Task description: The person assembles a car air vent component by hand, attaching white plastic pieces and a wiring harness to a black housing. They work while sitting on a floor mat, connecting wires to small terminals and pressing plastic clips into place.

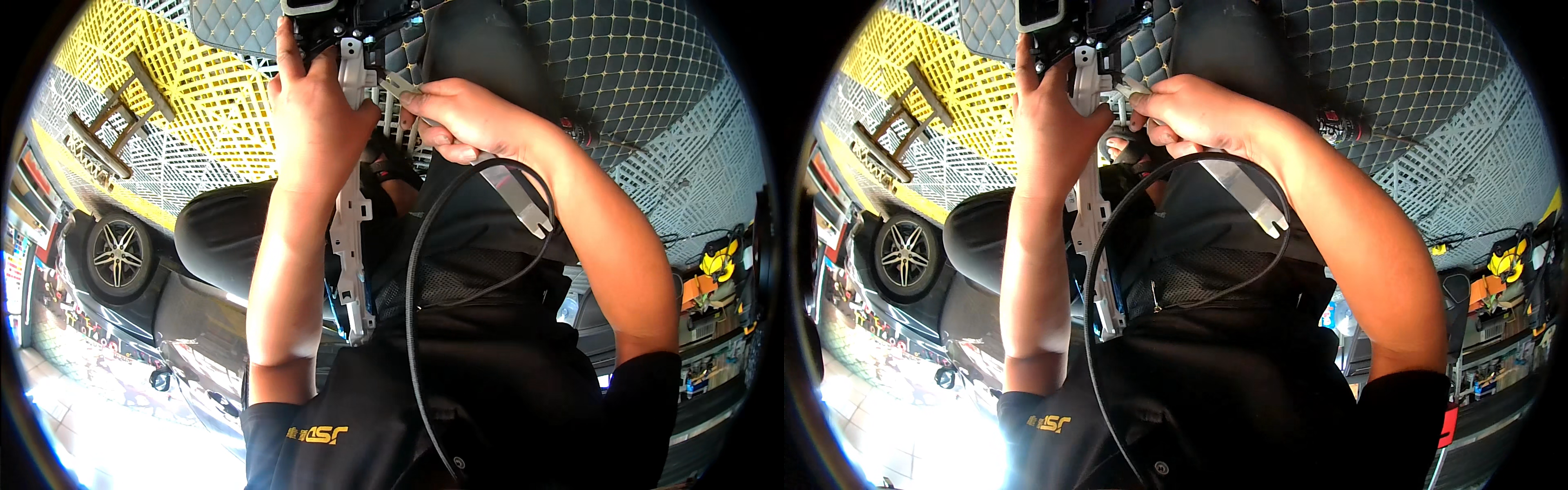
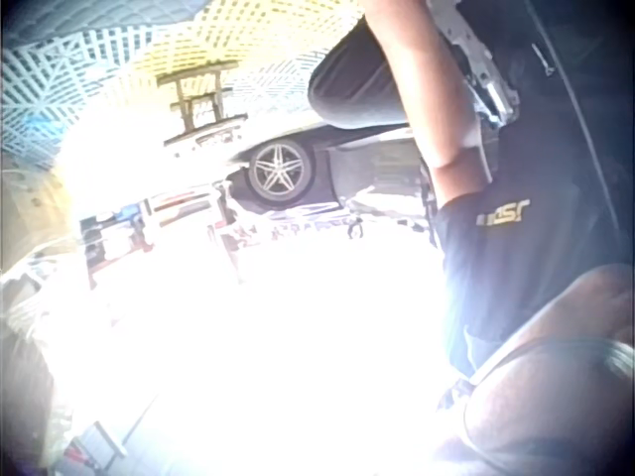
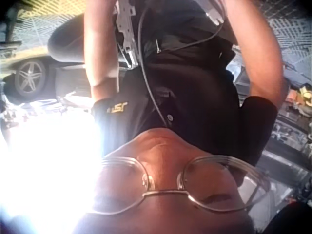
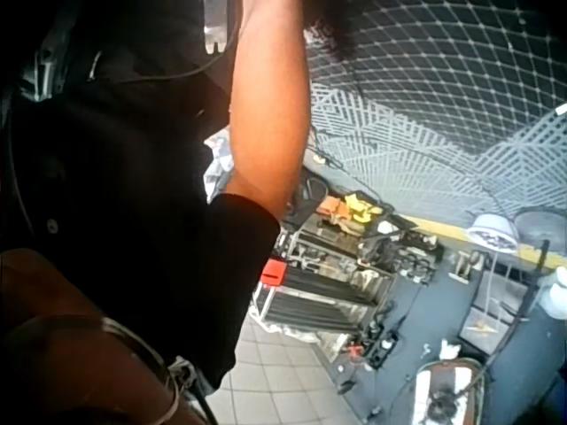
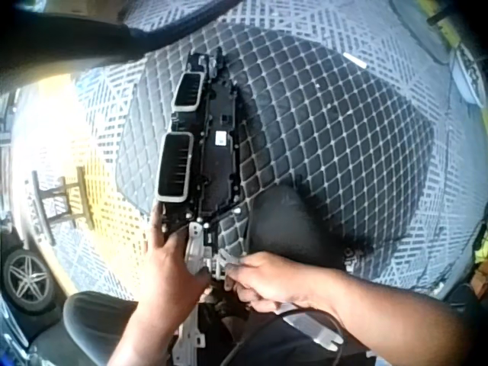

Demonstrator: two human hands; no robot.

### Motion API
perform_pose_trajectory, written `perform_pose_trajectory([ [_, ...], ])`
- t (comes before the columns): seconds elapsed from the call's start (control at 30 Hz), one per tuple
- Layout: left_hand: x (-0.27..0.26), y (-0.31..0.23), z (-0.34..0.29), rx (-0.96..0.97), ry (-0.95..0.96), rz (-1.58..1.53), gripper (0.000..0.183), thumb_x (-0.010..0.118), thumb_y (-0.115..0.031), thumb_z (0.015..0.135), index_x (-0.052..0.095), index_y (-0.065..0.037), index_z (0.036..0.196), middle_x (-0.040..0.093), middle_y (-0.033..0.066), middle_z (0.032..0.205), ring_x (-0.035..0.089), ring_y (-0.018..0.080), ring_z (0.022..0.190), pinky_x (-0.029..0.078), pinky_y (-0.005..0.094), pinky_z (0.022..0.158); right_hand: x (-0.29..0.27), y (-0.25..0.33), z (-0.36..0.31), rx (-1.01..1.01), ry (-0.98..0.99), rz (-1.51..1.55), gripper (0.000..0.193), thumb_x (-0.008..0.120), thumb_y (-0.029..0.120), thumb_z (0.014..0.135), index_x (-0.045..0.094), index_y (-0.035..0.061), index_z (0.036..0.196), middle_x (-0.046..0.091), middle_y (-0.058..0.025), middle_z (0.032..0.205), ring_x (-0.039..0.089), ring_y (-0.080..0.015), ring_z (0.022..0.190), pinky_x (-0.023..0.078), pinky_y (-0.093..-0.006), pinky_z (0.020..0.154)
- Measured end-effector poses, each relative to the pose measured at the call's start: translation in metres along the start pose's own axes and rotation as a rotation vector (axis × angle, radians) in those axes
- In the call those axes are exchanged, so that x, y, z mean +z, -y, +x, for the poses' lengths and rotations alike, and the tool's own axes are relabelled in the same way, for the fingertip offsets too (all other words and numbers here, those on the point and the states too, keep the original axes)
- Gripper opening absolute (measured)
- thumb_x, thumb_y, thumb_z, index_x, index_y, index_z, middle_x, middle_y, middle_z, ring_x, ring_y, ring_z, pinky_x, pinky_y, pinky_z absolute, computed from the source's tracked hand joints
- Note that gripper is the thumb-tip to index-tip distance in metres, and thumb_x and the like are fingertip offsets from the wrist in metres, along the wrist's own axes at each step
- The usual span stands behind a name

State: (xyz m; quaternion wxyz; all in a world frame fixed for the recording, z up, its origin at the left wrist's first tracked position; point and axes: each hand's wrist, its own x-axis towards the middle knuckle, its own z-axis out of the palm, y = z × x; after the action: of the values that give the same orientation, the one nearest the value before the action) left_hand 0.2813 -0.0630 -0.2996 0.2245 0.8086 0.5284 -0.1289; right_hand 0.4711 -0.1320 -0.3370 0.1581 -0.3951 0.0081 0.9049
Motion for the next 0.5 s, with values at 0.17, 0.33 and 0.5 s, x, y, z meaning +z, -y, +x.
perform_pose_trajectory([
  [0.17, -0.003, 0.001, 0.0, 0.002, -0.006, -0.05, 0.072, 0.083, -0.014, 0.068, 0.061, -0.002, 0.135, 0.027, 0.0245, 0.166, 0.056, 0.0483, 0.122, 0.052, 0.0509, 0.101, -0.004, -0.002, -0.002, 0.019, 0.079, 0.172, 0.035, 0.049, 0.033, 0.111, 0.061, 0.0008, 0.103, 0.041, 0.0033, 0.061, 0.034, -0.0061, 0.041, 0.026, -0.0245, 0.038],
  [0.33, -0.009, -0.002, -0.001, 0.005, -0.03, -0.126, 0.066, 0.083, -0.014, 0.07, 0.062, 0.001, 0.131, 0.037, 0.0254, 0.16, 0.057, 0.0448, 0.127, 0.051, 0.0489, 0.104, 0.01, -0.011, -0.011, -0.035, -0.097, 0.061, 0.033, 0.051, 0.033, 0.11, 0.061, 0.0029, 0.104, 0.042, 0.0027, 0.062, 0.034, -0.007, 0.044, 0.028, -0.0238, 0.042],
  [0.5, -0.053, -0.009, -0.003, 0.027, -0.157, -0.145, 0.06, 0.083, -0.012, 0.072, 0.062, 0.004, 0.125, 0.056, 0.0229, 0.143, 0.063, 0.0396, 0.122, 0.054, 0.0443, 0.098, 0.021, -0.014, -0.038, -0.176, -0.124, 0.266, 0.027, 0.057, 0.03, 0.108, 0.062, 0.0033, 0.108, 0.045, 0.0022, 0.068, 0.045, -0.0082, 0.061, 0.037, -0.0242, 0.058],
])
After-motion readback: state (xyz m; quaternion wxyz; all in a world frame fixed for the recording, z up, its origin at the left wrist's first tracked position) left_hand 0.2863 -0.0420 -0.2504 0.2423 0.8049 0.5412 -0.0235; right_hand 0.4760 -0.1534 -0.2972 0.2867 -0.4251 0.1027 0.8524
